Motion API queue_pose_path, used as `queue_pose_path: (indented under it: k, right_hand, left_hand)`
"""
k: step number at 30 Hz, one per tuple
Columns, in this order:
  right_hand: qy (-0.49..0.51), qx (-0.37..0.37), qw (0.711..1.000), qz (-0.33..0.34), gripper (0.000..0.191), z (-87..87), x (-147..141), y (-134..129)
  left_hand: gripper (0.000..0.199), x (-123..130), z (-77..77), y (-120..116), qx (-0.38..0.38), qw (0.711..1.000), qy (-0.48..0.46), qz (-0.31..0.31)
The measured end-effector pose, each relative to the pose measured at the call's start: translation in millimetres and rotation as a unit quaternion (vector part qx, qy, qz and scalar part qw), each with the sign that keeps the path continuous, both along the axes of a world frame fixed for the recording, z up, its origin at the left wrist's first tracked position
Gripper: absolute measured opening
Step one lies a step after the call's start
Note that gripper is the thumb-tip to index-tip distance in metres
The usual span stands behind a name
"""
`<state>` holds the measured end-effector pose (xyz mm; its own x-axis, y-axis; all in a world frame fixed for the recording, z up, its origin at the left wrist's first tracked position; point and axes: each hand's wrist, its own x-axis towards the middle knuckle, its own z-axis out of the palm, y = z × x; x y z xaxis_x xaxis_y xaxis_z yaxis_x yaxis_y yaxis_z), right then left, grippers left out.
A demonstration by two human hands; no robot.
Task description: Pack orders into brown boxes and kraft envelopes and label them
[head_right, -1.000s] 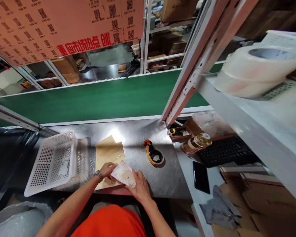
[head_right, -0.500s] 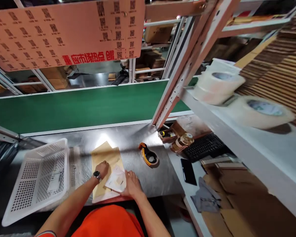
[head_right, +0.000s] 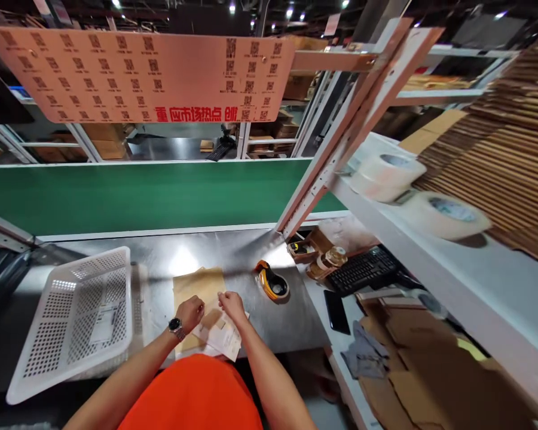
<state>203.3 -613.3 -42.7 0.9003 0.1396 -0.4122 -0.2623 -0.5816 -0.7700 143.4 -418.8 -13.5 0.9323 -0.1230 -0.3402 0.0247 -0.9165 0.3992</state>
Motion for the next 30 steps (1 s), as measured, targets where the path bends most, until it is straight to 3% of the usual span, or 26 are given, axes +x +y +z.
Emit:
queue_pose_path:
  k: [4, 7, 8, 11, 13, 17, 21, 26, 30]
  right_hand:
    - [0.000, -0.012, 1.000, 0.024, 0.053, 0.4, 3, -3]
    - [-0.033, -0.047, 0.997, 0.048, 0.055, -1.1, -16, -9]
    - [-0.044, -0.069, 0.995, 0.057, 0.071, -2.8, -25, -11]
    - [-0.050, -0.161, 0.980, 0.101, 0.157, -12.1, -54, -17]
    - [-0.028, -0.245, 0.954, 0.167, 0.181, -19.9, -69, -18]
    - [-0.009, -0.346, 0.905, 0.248, 0.177, -29.2, -83, -14]
    - [-0.041, -0.345, 0.908, 0.232, 0.167, -28.2, -86, -15]
    - [-0.019, -0.356, 0.906, 0.229, 0.167, -33.5, -90, -22]
    - [0.013, -0.356, 0.904, 0.237, 0.174, -42.2, -98, -20]
  left_hand:
    - [0.034, -4, -0.9, 15, -0.008, 1.000, 0.002, 0.015]
    - [0.034, -7, -3.3, 29, -0.007, 0.999, -0.001, 0.041]
    - [0.034, -8, -4.8, 33, -0.004, 0.999, -0.001, 0.053]
    - [0.035, -9, -12.6, 43, 0.007, 0.996, 0.005, 0.089]
    - [0.034, -9, -20.0, 45, 0.009, 0.995, 0.018, 0.102]
    - [0.030, -11, -34.7, 41, -0.005, 0.994, 0.051, 0.095]
    - [0.026, -15, -43.1, 38, -0.013, 0.995, 0.065, 0.073]
    - [0.055, -22, -40.9, 31, -0.007, 0.997, 0.046, 0.069]
    - [0.046, -30, -36.3, 12, -0.015, 0.999, 0.043, -0.012]
